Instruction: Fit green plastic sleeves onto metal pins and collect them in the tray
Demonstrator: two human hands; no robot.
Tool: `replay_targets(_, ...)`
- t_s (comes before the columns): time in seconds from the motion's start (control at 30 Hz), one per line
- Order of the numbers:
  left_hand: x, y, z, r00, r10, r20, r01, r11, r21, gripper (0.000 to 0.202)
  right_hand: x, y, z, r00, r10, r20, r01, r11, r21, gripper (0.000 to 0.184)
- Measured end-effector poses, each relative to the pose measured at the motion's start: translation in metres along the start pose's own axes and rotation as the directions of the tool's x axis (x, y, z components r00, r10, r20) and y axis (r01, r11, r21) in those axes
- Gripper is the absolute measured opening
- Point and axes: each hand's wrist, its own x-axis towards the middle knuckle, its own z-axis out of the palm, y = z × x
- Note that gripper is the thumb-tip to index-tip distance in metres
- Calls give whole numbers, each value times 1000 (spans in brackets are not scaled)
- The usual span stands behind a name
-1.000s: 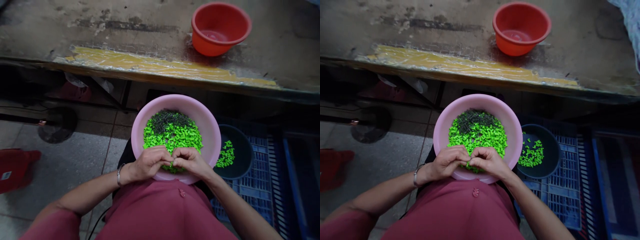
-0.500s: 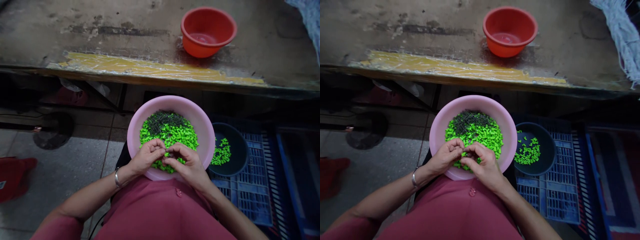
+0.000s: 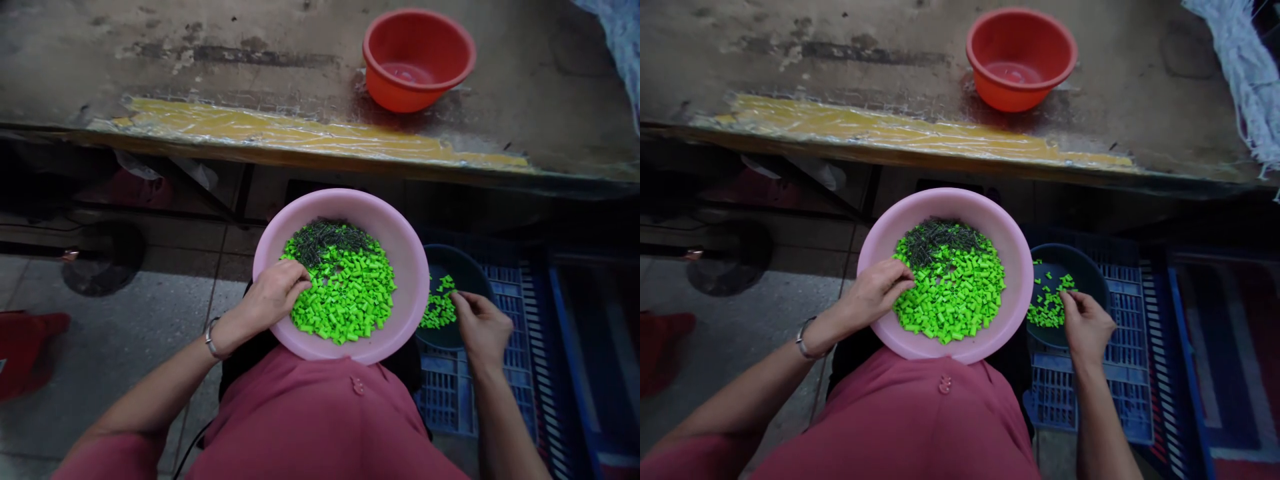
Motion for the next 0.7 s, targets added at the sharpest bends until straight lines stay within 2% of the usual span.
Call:
replay_targets(0.07,1,0,4,997,7,78,-23,979,203,12,6,27,10,996,14,85,-5,994,-106,52)
replay_targets(0.1,1,1,6,994,-3,111,-31,955,296,12,7,32,13,995,0,97,13,991,-132,53)
replay_targets(0.17,2,2,11,986,-19,166,-53,907,418,10,7,23,11,993,-110,34,113,984,-140,51)
replay_targets(0.2,3,3,13,982,-16,187,-70,893,444,9,7,9,8,982,-186,-37,180,975,-130,48)
replay_targets(0.27,3,3,18,976,1,219,-103,883,458,10,3,-32,-1,922,-344,-177,331,938,-100,36)
replay_targets(0.33,3,3,24,969,20,247,-132,885,447,13,-6,-83,-5,843,-506,-183,504,861,-60,25)
replay_targets(0.37,3,4,27,963,30,267,-149,888,435,14,-14,-109,-3,797,-593,-113,596,803,-9,21)
replay_targets(0.4,2,5,30,956,41,290,-167,891,423,15,-22,-134,3,726,-688,3,687,725,48,20)
replay_targets(0.43,1,5,33,948,50,316,-185,891,414,15,-32,-155,13,618,-772,149,769,633,92,22)
replay_targets(0.47,0,6,35,939,57,339,-202,889,411,14,-41,-173,26,482,-814,324,837,537,105,25)
replay_targets(0.5,-1,7,36,933,60,354,-216,883,418,14,-48,-187,42,362,-794,489,884,459,92,26)
replay_targets(0.53,-2,6,37,931,56,362,-222,872,437,16,-55,-197,58,298,-738,606,910,411,54,25)
replay_targets(0.57,-2,6,37,926,58,373,-235,862,449,19,-60,-203,73,290,-682,672,923,385,-7,24)
replay_targets(0.63,-3,4,37,922,63,381,-249,852,461,22,-65,-206,95,316,-638,702,922,381,-69,25)
replay_targets(0.7,-3,2,35,920,69,386,-256,852,457,23,-69,-204,104,327,-627,707,920,384,-84,29)
